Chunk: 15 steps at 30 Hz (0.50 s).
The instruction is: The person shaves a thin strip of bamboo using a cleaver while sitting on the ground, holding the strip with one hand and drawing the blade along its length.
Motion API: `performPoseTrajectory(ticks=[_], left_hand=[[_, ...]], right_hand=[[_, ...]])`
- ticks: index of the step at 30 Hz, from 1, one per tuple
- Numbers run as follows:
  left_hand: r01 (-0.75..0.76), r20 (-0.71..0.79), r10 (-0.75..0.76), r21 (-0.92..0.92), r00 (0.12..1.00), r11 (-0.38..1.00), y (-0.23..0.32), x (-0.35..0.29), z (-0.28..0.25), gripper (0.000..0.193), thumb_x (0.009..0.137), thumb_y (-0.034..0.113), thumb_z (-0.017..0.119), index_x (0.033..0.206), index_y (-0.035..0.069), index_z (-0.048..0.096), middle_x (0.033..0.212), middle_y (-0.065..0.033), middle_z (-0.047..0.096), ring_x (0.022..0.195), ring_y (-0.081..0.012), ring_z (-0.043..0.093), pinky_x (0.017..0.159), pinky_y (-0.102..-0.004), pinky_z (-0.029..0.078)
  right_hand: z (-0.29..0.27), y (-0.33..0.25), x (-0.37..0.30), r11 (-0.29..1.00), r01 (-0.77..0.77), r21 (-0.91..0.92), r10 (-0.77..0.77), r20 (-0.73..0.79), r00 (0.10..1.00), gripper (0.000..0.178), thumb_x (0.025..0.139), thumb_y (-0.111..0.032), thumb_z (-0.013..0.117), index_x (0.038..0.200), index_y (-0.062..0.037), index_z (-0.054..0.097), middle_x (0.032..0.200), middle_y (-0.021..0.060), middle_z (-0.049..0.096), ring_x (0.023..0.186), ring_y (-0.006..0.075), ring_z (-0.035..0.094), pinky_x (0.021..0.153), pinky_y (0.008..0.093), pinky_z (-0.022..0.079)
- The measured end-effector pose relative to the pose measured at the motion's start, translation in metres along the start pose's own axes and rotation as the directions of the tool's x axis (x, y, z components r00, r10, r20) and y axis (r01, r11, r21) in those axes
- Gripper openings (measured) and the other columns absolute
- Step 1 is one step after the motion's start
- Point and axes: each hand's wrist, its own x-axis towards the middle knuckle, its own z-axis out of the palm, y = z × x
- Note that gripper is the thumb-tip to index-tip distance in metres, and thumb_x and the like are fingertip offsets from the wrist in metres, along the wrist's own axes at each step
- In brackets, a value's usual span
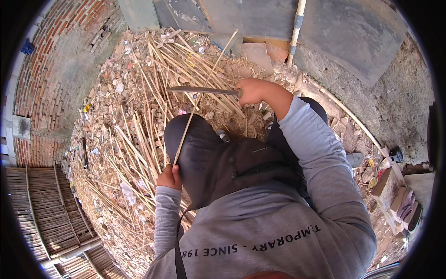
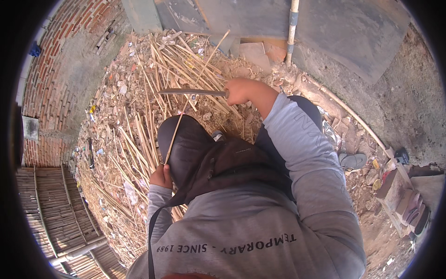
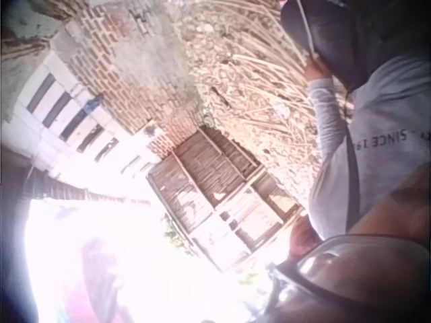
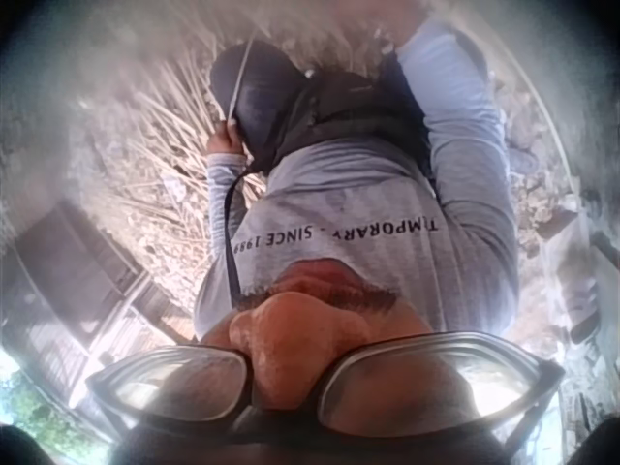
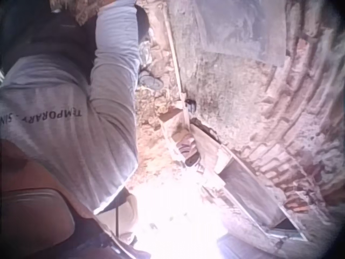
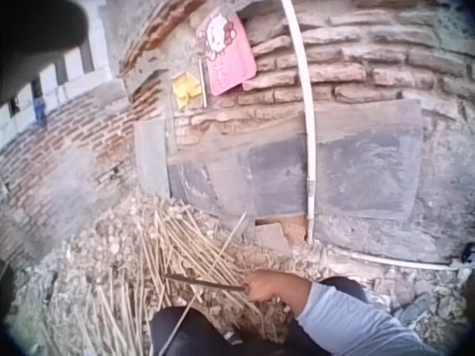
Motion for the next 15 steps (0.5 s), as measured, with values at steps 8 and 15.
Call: performPoseTrajectory(ticks=[8,15], left_hand=[[0.008,-0.013,-0.008,-0.007,1.0,1.0,-0.002,0.001,0.002,0.05,0.101,0.046,0.038,0.079,0.003,0.051,0.065,-0.0267,0.057,0.066,-0.0499,0.057,0.058,-0.0562,0.042],[0.005,-0.009,-0.005,-0.024,1.0,1.0,-0.003,0.002,0.004,0.05,0.1,0.047,0.039,0.08,0.003,0.052,0.065,-0.0271,0.057,0.066,-0.0504,0.057,0.058,-0.0572,0.042]], right_hand=[[-0.018,0.012,0.001,0.993,-0.084,0.082,0.087,-0.034,0.996,0.059,0.07,-0.037,0.076,0.116,-0.0009,0.065,0.107,0.0236,0.066,0.102,0.0377,0.063,0.087,0.0426,0.05],[0.0,-0.004,-0.002,0.999,0.031,0.013,-0.032,0.013,0.999,0.056,0.07,-0.037,0.075,0.115,-0.0039,0.066,0.105,0.0233,0.066,0.1,0.0369,0.063,0.086,0.043,0.05]])
